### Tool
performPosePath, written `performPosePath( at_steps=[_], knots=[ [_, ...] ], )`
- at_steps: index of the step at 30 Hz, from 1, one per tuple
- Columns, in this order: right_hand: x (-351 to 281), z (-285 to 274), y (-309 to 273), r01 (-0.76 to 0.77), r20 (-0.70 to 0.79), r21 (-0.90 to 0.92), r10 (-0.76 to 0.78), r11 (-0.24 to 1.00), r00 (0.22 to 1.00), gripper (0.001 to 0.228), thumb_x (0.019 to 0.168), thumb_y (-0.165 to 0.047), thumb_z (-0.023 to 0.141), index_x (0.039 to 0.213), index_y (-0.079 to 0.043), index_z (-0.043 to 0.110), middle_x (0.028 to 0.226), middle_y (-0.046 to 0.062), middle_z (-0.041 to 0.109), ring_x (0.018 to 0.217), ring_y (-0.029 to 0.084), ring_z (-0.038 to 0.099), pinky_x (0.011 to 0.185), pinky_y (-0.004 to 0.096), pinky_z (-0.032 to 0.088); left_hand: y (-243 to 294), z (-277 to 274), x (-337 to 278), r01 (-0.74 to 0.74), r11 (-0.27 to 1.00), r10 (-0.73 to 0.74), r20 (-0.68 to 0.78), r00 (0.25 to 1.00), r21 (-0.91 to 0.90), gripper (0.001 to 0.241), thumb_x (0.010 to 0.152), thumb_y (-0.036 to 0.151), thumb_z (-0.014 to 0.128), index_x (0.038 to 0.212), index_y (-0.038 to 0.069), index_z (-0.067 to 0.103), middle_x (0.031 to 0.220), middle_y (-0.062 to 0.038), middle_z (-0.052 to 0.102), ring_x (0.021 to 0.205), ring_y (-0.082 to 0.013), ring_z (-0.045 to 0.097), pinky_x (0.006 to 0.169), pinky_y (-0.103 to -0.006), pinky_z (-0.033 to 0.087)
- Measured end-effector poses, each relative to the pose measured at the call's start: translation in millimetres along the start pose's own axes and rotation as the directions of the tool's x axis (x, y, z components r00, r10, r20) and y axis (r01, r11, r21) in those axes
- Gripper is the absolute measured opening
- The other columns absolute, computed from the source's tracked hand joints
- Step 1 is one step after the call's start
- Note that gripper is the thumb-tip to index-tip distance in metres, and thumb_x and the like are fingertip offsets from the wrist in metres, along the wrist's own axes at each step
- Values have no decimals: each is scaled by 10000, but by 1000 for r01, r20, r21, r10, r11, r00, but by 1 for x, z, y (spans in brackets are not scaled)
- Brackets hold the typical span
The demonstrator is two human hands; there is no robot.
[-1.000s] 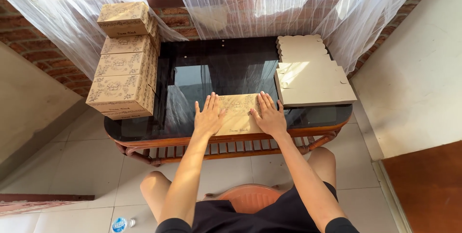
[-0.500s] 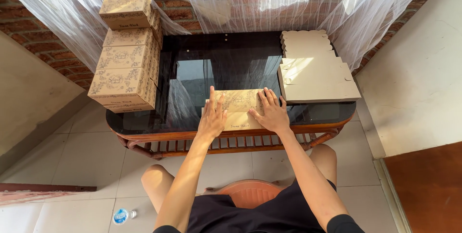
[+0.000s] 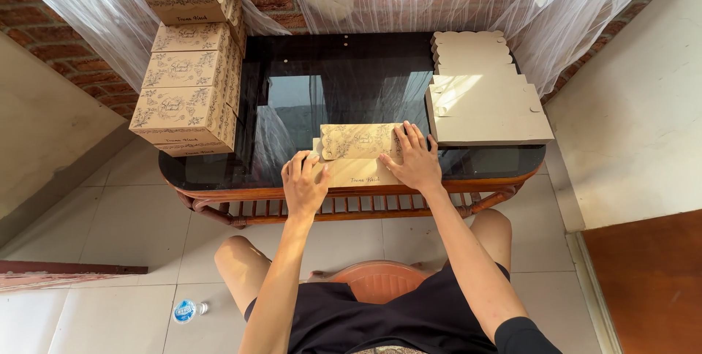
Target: Folding flat cardboard templates into boxes and stacking them on a table.
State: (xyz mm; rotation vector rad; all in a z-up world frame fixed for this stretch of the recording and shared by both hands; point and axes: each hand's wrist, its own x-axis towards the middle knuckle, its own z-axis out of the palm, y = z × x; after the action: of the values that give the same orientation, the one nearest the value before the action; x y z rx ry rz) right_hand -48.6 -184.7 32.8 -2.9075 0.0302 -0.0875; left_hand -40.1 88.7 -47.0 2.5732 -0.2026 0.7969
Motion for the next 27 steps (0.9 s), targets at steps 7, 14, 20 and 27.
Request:
performPosePath(
  at_steps=[7,14,20,27],
  knots=[
    [0,-1,-1,-6,-10,8,6,1000,1000,802,933,-737,460,1570,-253,393,1664,36,335,1549,171,266,1251,509,173,12,-16,3,-49,996,44,62,997,79,243,947,344,647,1120,189,719,1192,-41,681,1256,-223,622,1095,-442,423],
    [-1,5,9,-10,-136,293,52,956,989,745,936,-629,581,1541,-220,432,1582,64,452,1492,197,375,1228,495,243,19,-21,8,-72,980,35,199,979,184,305,976,339,547,1227,184,623,1207,-50,627,1264,-237,599,1065,-470,417],
    [3,17,26,82,-251,515,58,853,966,599,938,-455,684,1454,-187,537,1498,82,535,1444,275,445,1207,464,317,19,-6,13,-27,978,-22,236,971,205,339,968,346,513,1249,187,616,1170,-50,562,1206,-232,544,1018,-480,376],
    [4,24,37,123,-224,447,-22,886,974,742,822,-478,781,1453,-183,525,1435,39,580,1423,260,475,1205,445,318,46,-37,36,-23,969,-82,404,911,247,364,903,311,536,1241,204,619,1135,-81,521,1132,-284,529,1008,-535,327]
  ],
)
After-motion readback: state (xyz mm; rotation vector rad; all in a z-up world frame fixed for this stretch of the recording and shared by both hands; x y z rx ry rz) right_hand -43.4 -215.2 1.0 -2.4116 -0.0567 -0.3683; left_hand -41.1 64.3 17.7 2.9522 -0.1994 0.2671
